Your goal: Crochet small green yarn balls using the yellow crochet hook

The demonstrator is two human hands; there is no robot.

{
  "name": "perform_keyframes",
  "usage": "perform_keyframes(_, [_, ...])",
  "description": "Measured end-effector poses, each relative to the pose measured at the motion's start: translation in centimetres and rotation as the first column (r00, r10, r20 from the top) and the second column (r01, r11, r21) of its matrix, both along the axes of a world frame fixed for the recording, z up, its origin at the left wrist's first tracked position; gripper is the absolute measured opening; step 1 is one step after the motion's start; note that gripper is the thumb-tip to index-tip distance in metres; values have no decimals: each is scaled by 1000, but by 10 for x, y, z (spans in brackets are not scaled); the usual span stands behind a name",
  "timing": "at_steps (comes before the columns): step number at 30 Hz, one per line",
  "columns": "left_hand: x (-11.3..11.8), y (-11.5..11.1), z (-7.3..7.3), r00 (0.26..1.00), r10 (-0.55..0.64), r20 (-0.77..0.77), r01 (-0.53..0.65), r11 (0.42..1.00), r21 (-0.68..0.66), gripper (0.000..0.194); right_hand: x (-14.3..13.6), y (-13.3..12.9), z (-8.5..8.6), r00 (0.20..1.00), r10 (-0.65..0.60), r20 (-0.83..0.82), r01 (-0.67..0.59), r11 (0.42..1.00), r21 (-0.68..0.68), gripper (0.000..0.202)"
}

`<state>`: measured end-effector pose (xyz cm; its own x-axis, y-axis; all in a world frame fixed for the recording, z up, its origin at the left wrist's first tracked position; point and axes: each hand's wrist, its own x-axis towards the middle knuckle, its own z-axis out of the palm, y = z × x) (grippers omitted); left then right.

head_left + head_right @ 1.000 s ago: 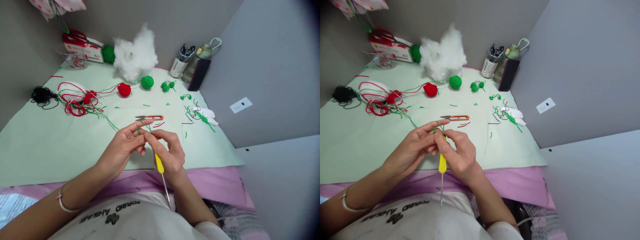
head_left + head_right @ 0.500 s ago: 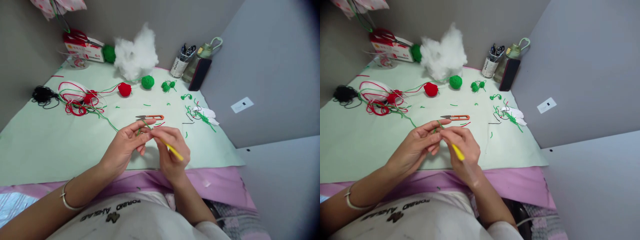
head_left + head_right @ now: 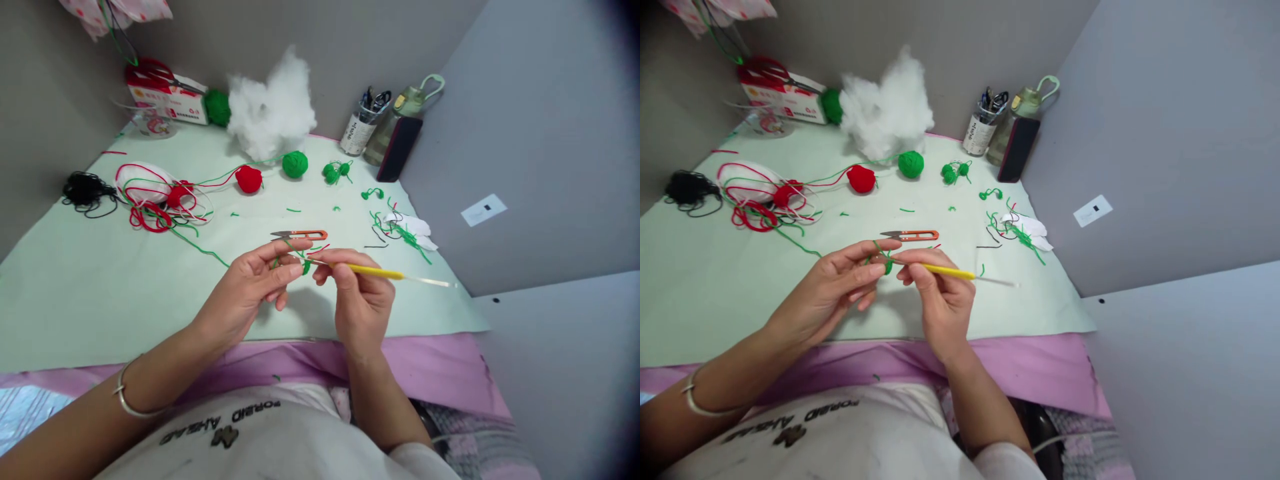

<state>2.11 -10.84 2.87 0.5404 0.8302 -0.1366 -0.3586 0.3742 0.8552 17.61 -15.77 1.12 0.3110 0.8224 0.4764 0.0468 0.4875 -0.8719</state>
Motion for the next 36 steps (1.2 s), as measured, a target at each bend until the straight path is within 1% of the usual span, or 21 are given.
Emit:
perform_keyframes(2, [-2, 1, 1, 1000, -22, -3, 22, 999, -26, 21, 2, -1, 1, 993, 69, -93, -73, 997, -39, 17])
perform_keyframes(4, [-4, 2, 2, 999, -34, -5, 34, 998, -43, 20, 4, -2, 1, 989, 96, -110, -102, 994, -45, 20])
perform_keyframes(5, [-5, 2, 2, 1000, -25, -10, 25, 999, -34, 20, 5, -4, 1, 995, 72, -67, -75, 996, -38, 20])
perform_keyframes(7, [-5, 1, 3, 1000, 10, -26, -9, 1000, 17, 23, 5, -7, 0, 992, -28, 125, 25, 999, 25, 21])
perform_keyframes(8, [-4, 0, 3, 999, 26, -35, -24, 999, 44, 26, 4, -9, -2, 961, -89, 264, 70, 994, 79, 22])
perform_keyframes(10, [-3, -1, 2, 999, 39, -33, -37, 998, 48, 34, 3, -11, -6, 822, -223, 524, 121, 967, 223, 25])
perform_keyframes(11, [-2, -2, 2, 999, 28, -20, -28, 999, 15, 37, 2, -12, -7, 746, -280, 604, 126, 951, 284, 29])
perform_keyframes(12, [-1, -2, 1, 1000, 12, -1, -12, 999, -37, 38, 1, -12, -9, 696, -316, 645, 130, 939, 320, 31])
perform_keyframes(13, [-1, -2, 1, 1000, -8, 21, 10, 995, -97, 37, 1, -12, -9, 690, -332, 644, 138, 933, 333, 32])
perform_keyframes(14, [-1, -1, 0, 999, -23, 43, 29, 988, -152, 36, 1, -11, -8, 732, -327, 598, 154, 934, 321, 31])
perform_keyframes(15, [-1, 0, 0, 998, -33, 60, 44, 980, -192, 33, 1, -10, -7, 805, -303, 510, 171, 942, 289, 28])
perform_keyframes(17, [-1, 1, 1, 996, -36, 79, 52, 976, -211, 29, 1, -7, -3, 936, -212, 282, 164, 969, 185, 21])
perform_keyframes(19, [-1, 0, 2, 997, -32, 77, 45, 985, -167, 27, 0, -4, 0, 984, -125, 125, 112, 988, 104, 19])
perform_keyframes(22, [2, -2, 3, 999, -27, 32, 29, 998, -62, 27, -2, -1, 2, 986, -79, 149, 68, 995, 72, 17])
perform_keyframes(25, [5, -4, 3, 1000, 18, 18, -18, 1000, -17, 31, -5, -3, -2, 941, -164, 296, 127, 982, 142, 20])
perform_keyframes(28, [6, -3, 1, 998, 10, 70, -1, 992, -125, 32, -5, -6, -8, 799, -303, 520, 176, 944, 279, 30])
perform_keyframes(30, [5, 0, 1, 994, -17, 111, 42, 974, -224, 28, -3, -7, -10, 734, -356, 578, 174, 922, 346, 30])
perform_keyframes(31, [4, 2, 1, 992, -18, 128, 52, 963, -263, 26, -1, -6, -9, 760, -324, 564, 173, 937, 304, 29])
perform_keyframes(33, [3, 4, 2, 989, 4, 150, 40, 956, -291, 21, 1, -5, -7, 872, -291, 394, 216, 950, 226, 22])
perform_keyframes(34, [2, 5, 2, 989, 19, 146, 23, 960, -280, 20, 2, -4, -5, 920, -261, 293, 218, 961, 171, 20])
perform_keyframes(36, [2, 3, 2, 994, 30, 106, -8, 977, -211, 20, 2, -1, -2, 971, -177, 160, 163, 982, 98, 18])
